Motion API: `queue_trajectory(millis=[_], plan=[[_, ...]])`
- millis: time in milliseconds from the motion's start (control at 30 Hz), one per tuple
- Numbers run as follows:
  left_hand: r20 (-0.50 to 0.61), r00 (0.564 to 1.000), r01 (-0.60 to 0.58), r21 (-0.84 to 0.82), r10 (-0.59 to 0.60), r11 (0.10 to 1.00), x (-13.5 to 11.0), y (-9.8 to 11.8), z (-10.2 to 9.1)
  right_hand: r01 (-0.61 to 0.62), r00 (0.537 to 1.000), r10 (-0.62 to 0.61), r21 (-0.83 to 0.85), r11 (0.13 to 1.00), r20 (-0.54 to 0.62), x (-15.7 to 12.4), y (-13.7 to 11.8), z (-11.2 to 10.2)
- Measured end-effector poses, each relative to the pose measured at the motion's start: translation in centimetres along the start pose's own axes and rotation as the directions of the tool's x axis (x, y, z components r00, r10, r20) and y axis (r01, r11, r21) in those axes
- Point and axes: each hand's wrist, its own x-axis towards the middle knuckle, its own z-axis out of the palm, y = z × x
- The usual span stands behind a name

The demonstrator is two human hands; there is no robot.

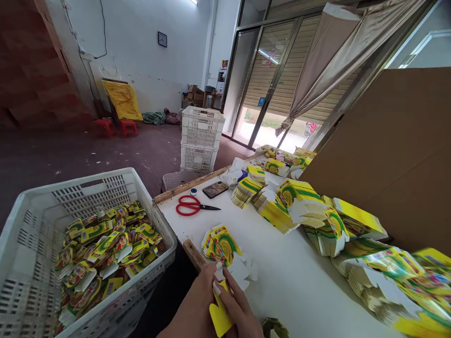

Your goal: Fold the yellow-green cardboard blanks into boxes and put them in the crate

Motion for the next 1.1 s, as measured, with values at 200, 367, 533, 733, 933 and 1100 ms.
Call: queue_trajectory(millis=[200, 367, 533, 733, 933, 1100], plan=[[0.004, 0.952, 0.306, -0.018, -0.306, 0.952, 0.1, 0.8, -2.2, 0.073, 0.989, -0.090, -0.145, 0.987, -0.118, 0.5, 1.5, -0.7], [-0.071, 0.955, 0.254, -0.300, -0.287, 0.920, -0.1, 1.5, -3.2, 0.074, 0.997, -0.080, -0.294, 0.953, -0.011, 0.0, 1.0, -1.0], [-0.125, 0.944, 0.232, -0.407, -0.305, 0.884, -0.1, 1.7, -2.9, 0.104, 0.994, -0.092, -0.275, 0.956, 0.060, -0.5, 0.9, -2.2], [-0.155, 0.945, 0.193, -0.446, -0.289, 0.874, 0.0, 1.8, -2.8, 0.054, 0.986, -0.033, -0.126, 0.991, 0.162, 0.3, 0.5, -3.7], [-0.033, 0.958, 0.246, -0.421, -0.285, 0.873, -0.1, 1.6, -2.3, -0.298, 0.950, 0.310, 0.182, 0.937, -0.037, 1.1, -1.6, -1.7], [-0.335, 0.920, 0.146, -0.185, -0.202, 0.972, 0.6, 1.1, -7.0, -0.337, 0.938, 0.347, 0.285, 0.897, 0.016, 2.8, -0.8, -0.4]])
